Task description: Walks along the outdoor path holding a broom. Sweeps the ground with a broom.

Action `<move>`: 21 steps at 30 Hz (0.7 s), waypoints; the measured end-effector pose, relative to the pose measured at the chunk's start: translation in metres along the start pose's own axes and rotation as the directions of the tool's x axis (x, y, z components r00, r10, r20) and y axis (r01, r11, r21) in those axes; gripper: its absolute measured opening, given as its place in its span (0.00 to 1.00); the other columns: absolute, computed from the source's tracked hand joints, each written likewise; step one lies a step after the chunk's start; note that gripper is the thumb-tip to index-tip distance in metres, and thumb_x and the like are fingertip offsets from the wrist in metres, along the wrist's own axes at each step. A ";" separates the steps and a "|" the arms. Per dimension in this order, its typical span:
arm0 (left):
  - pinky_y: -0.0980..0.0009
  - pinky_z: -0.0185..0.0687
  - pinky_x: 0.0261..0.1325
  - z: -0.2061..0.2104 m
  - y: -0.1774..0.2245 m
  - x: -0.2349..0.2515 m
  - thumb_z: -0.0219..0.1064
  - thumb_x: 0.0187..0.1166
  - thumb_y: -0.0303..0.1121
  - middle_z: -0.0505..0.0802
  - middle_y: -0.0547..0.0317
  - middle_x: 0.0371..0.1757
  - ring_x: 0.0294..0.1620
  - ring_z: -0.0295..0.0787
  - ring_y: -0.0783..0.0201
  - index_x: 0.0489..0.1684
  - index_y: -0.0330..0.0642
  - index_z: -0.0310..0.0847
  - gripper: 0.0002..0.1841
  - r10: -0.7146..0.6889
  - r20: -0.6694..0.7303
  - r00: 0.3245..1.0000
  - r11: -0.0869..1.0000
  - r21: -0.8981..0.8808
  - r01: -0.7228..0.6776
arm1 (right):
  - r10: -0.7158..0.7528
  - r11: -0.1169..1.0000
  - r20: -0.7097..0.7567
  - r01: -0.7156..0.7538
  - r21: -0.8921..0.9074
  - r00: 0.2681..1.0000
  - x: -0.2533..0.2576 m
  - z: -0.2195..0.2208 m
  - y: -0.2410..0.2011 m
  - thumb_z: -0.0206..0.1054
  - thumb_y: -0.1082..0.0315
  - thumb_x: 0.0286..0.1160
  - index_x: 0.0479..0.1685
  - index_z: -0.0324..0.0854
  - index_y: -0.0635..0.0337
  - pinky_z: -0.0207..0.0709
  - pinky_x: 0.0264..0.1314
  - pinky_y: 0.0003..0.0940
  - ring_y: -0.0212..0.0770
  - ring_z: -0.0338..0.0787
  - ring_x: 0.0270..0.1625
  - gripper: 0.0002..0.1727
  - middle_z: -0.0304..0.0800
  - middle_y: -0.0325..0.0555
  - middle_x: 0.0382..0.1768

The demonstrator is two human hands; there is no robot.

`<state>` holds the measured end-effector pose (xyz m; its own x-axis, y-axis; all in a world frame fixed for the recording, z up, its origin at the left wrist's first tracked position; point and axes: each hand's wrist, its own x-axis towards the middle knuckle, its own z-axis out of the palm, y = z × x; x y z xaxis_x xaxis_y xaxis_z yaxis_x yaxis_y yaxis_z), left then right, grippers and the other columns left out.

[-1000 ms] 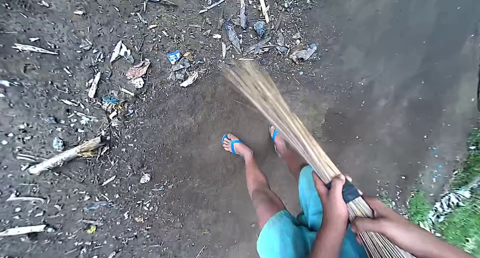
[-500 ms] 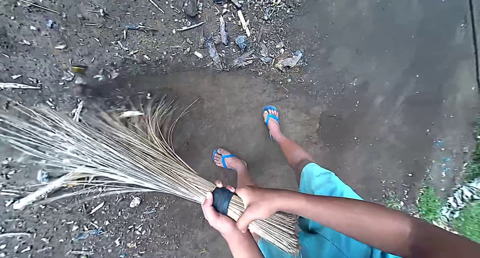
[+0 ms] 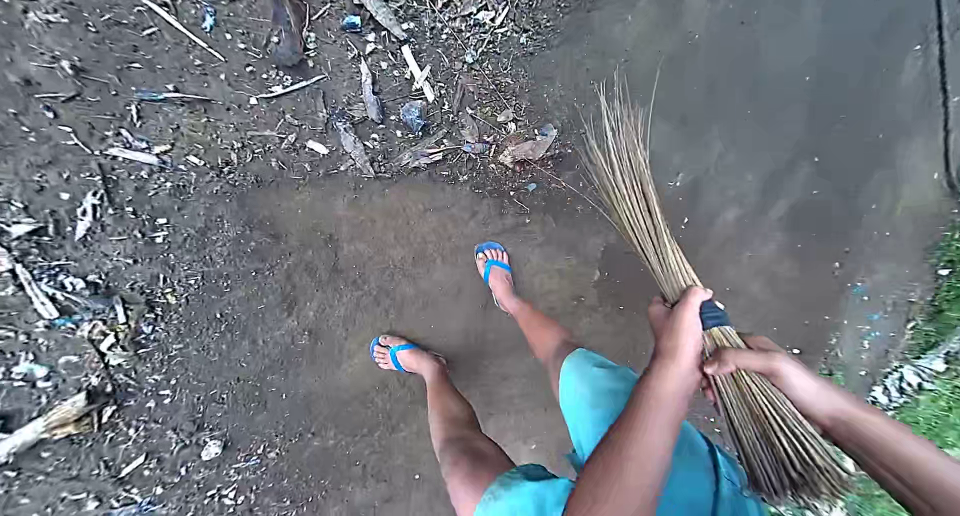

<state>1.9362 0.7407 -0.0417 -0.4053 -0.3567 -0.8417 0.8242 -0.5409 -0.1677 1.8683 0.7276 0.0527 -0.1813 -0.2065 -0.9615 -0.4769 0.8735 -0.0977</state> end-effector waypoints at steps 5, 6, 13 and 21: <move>0.65 0.91 0.33 -0.075 0.012 -0.048 0.53 0.81 0.30 0.89 0.46 0.36 0.29 0.90 0.60 0.67 0.30 0.65 0.20 0.361 -0.367 0.857 0.898 -0.109 -0.425 | 0.071 0.980 0.698 0.080 -0.182 0.712 0.040 0.043 -0.014 0.72 0.72 0.61 0.53 0.76 0.54 0.93 0.37 0.38 0.39 0.94 0.30 0.19 0.93 0.40 0.34; 0.66 0.91 0.33 -0.078 0.008 -0.068 0.53 0.80 0.31 0.89 0.46 0.36 0.28 0.90 0.60 0.66 0.31 0.64 0.19 0.379 -0.434 0.817 0.879 -0.108 -0.465 | 0.085 0.980 0.751 0.082 -0.182 0.654 0.033 0.049 -0.008 0.74 0.72 0.58 0.58 0.75 0.55 0.94 0.38 0.39 0.39 0.95 0.32 0.24 0.93 0.41 0.37; 0.69 0.91 0.44 0.001 -0.084 -0.103 0.66 0.78 0.35 0.91 0.59 0.41 0.36 0.91 0.68 0.62 0.38 0.67 0.20 0.527 -0.188 0.829 0.814 -0.167 -0.556 | -0.001 0.961 0.451 0.125 -0.246 0.893 -0.063 -0.027 -0.019 0.74 0.78 0.56 0.70 0.74 0.72 0.82 0.59 0.29 0.30 0.88 0.49 0.33 0.89 0.49 0.50; 0.68 0.87 0.42 0.015 -0.042 0.038 0.59 0.85 0.28 0.90 0.51 0.34 0.32 0.87 0.66 0.56 0.26 0.77 0.12 -0.069 0.083 0.994 0.972 0.228 0.049 | 0.016 0.973 -0.062 -0.002 0.230 0.998 0.020 -0.037 0.032 0.66 0.71 0.63 0.33 0.81 0.57 0.87 0.30 0.35 0.38 0.90 0.25 0.02 0.89 0.42 0.22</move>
<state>1.8803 0.7389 -0.0587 -0.4928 -0.3801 -0.7827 0.6914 -0.7172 -0.0869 1.8180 0.7351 0.0399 -0.2424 -0.2192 -0.9451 -0.2662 0.9518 -0.1525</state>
